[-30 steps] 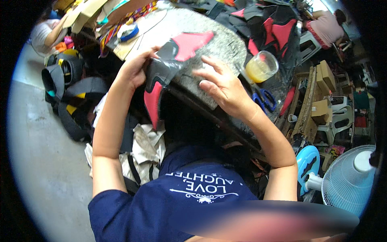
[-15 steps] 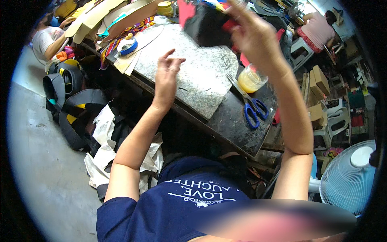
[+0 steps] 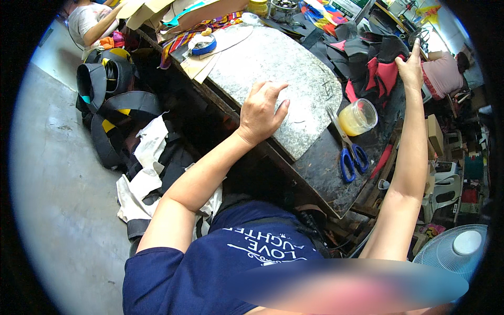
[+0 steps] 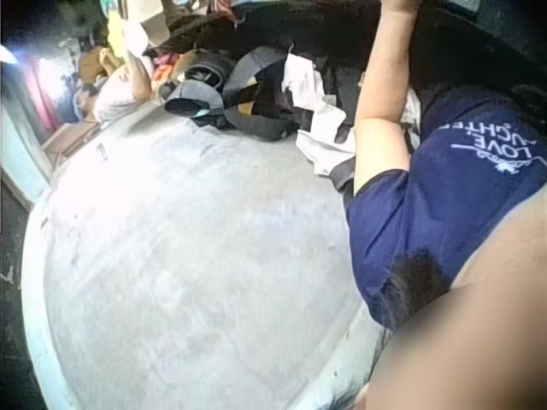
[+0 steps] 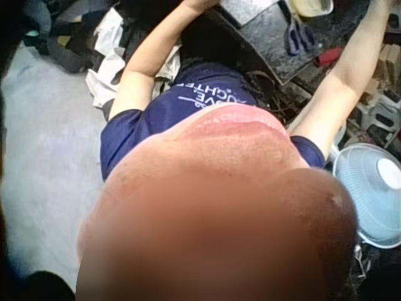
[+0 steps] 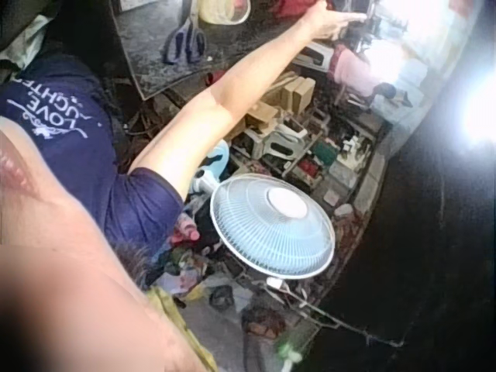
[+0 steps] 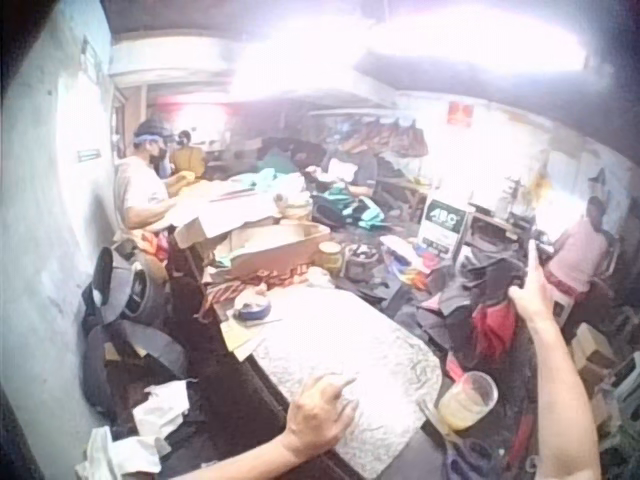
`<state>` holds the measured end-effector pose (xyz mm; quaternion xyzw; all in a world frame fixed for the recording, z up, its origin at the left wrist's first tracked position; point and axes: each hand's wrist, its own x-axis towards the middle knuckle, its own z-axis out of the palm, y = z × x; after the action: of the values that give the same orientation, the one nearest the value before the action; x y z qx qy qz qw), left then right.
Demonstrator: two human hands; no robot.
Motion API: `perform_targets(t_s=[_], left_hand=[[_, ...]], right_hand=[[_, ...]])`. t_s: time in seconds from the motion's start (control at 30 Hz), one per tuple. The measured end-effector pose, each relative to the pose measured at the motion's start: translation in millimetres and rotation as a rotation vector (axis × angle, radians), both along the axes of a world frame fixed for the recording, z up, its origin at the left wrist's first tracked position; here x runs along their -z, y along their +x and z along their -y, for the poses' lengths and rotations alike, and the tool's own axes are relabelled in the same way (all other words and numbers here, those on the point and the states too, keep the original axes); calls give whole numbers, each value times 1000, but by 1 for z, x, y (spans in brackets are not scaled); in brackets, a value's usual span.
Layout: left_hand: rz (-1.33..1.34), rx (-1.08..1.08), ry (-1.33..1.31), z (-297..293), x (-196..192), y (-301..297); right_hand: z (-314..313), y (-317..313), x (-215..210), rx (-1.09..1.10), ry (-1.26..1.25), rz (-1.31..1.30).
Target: The person handles a red and black fabric piece, aligning and pressing its edges together. They then place a white cloth on the work surface and rub it with their hands.
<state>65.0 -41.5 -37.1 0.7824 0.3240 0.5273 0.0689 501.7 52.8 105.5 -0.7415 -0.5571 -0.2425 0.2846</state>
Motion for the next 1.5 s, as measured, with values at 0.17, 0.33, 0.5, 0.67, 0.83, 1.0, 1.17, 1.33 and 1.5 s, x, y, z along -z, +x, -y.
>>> perform_targets(t_s=[0.17,0.33,0.5,0.67,0.83,1.0,1.17,1.33,1.5], left_hand=[[-22,-16,2,-1,3,1],[-63,-23,-27,0,0,1],[-65,-37,-38,4,-3,2],[-88,-39,-38,4,-2,2],[-85,-21,-28,0,2,3],[-79,-43,-28,0,2,4],[-91,-52,-13,2,0,5],[-105,-51,-18,2,-2,5],[-115,-48,-32,2,-2,4]], right_hand=[[23,-26,-16,5,111,99],[59,-58,-16,-248,169,120],[130,-110,24,-548,-20,191],[182,-121,76,-617,-21,-418],[186,-108,115,-791,-130,-1037],[183,-103,123,-654,-224,-1067],[192,-110,112,-695,-273,-1037],[194,-122,112,-708,-134,-1017],[198,-120,115,-625,-174,-881]])
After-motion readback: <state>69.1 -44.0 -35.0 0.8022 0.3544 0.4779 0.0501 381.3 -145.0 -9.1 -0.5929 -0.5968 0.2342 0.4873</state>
